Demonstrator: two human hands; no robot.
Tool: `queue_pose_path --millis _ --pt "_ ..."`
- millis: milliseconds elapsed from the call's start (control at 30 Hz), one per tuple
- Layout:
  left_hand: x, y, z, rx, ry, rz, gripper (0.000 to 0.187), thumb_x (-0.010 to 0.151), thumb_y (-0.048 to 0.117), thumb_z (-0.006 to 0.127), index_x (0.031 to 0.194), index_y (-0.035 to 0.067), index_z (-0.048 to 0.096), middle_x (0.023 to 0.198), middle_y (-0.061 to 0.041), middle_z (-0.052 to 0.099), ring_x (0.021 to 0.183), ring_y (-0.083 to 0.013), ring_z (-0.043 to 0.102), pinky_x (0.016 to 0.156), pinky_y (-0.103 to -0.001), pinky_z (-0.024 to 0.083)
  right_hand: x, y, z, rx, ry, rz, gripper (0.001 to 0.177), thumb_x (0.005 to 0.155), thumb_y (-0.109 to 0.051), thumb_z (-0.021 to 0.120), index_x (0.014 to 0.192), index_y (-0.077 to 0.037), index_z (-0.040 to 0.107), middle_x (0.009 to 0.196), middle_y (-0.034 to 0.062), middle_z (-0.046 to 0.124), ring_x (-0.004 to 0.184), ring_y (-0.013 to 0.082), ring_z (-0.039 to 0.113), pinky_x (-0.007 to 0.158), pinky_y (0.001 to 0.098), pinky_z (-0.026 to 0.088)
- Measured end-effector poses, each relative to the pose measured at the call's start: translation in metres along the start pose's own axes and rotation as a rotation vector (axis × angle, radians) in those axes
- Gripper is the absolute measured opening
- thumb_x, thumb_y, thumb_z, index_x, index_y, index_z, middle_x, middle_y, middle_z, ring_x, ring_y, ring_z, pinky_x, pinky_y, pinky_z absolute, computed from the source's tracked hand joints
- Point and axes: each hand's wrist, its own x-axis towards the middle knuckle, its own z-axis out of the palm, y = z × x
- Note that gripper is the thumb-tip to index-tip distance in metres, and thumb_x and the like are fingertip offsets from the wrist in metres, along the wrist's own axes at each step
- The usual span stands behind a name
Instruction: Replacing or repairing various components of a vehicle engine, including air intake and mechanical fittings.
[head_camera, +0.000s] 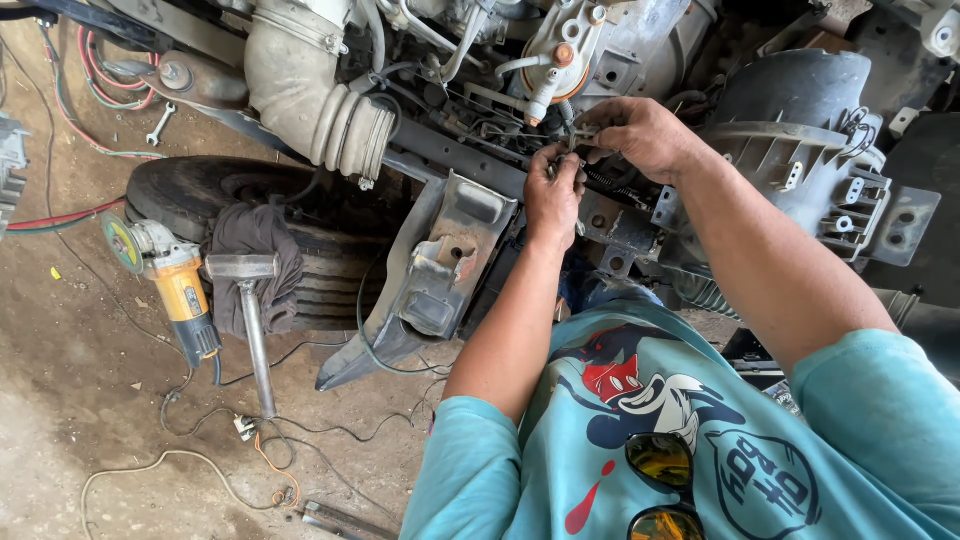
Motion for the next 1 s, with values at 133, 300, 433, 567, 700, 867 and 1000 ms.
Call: queue_pose_path --millis 133,300,433,567,700,867,1000 --pt "0.003 -0.007 -0.005 -0.013 0.016 -0.020 0.014 0.100 0.012 0.064 0.113 0.008 0.060 0.079 0.000 0.059 0.064 -0.0063 0.052 0.053 -0.021 0.040 -0.003 -0.003 0.003 -0.262 0.051 0.011 0.036 0.094 0.000 0.061 0.130 0.000 0.065 0.114 0.0116 0.074 0.103 0.0173 0.071 0.096 0.0314 0.054" --pt "0.006 -0.027 -0.017 0.079 0.056 0.032 0.009 0.098 0.011 0.066 0.104 0.006 0.062 0.085 0.001 0.065 0.069 -0.0066 0.058 0.059 -0.022 0.047 0.006 0.002 0.013 -0.351 0.174 0.077 0.035 0.097 -0.004 0.061 0.131 -0.006 0.067 0.114 0.0104 0.074 0.101 0.0170 0.068 0.093 0.0333 0.054" --pt "0.007 -0.040 -0.029 0.135 0.091 0.047 0.008 0.099 0.011 0.068 0.098 0.005 0.063 0.080 0.000 0.062 0.066 -0.0078 0.054 0.058 -0.023 0.046 0.016 0.018 0.016 -0.361 0.180 0.173 0.038 0.094 -0.004 0.062 0.132 -0.010 0.067 0.116 0.0074 0.072 0.103 0.0150 0.065 0.093 0.0317 0.051" --pt "0.003 -0.041 -0.034 0.127 0.137 0.032 0.006 0.096 0.009 0.068 0.100 0.005 0.067 0.084 0.000 0.065 0.068 -0.0074 0.056 0.061 -0.023 0.048 0.022 0.026 0.013 -0.184 0.160 0.196 0.035 0.097 -0.005 0.059 0.130 -0.007 0.068 0.115 0.0098 0.073 0.105 0.0155 0.065 0.095 0.0310 0.052" --pt "-0.008 -0.020 -0.022 0.367 0.141 0.085 0.011 0.098 0.010 0.065 0.105 0.003 0.069 0.082 -0.007 0.064 0.068 -0.0136 0.056 0.061 -0.029 0.047 0.024 0.032 0.008 -0.059 0.177 0.188 0.034 0.098 -0.010 0.061 0.130 -0.007 0.068 0.115 0.0068 0.073 0.101 0.0126 0.066 0.092 0.0296 0.052" --pt "-0.004 0.001 0.002 0.738 0.233 0.544 0.019 0.094 0.013 0.065 0.110 0.003 0.066 0.101 -0.013 0.072 0.090 -0.0276 0.071 0.082 -0.037 0.056 0.040 0.059 0.007 0.214 0.299 0.100 0.018 0.091 -0.014 0.075 0.105 -0.003 0.075 0.095 0.0062 0.076 0.081 0.0146 0.067 0.075 0.0311 0.056" --pt "0.007 0.012 0.000 0.788 0.145 0.645 0.015 0.097 0.013 0.067 0.108 0.005 0.069 0.104 -0.014 0.074 0.095 -0.0302 0.072 0.086 -0.040 0.057 0.067 0.107 0.026 0.157 0.394 -0.024 0.014 0.089 -0.014 0.074 0.099 -0.004 0.076 0.091 0.0047 0.077 0.081 0.0135 0.069 0.073 0.0299 0.057"
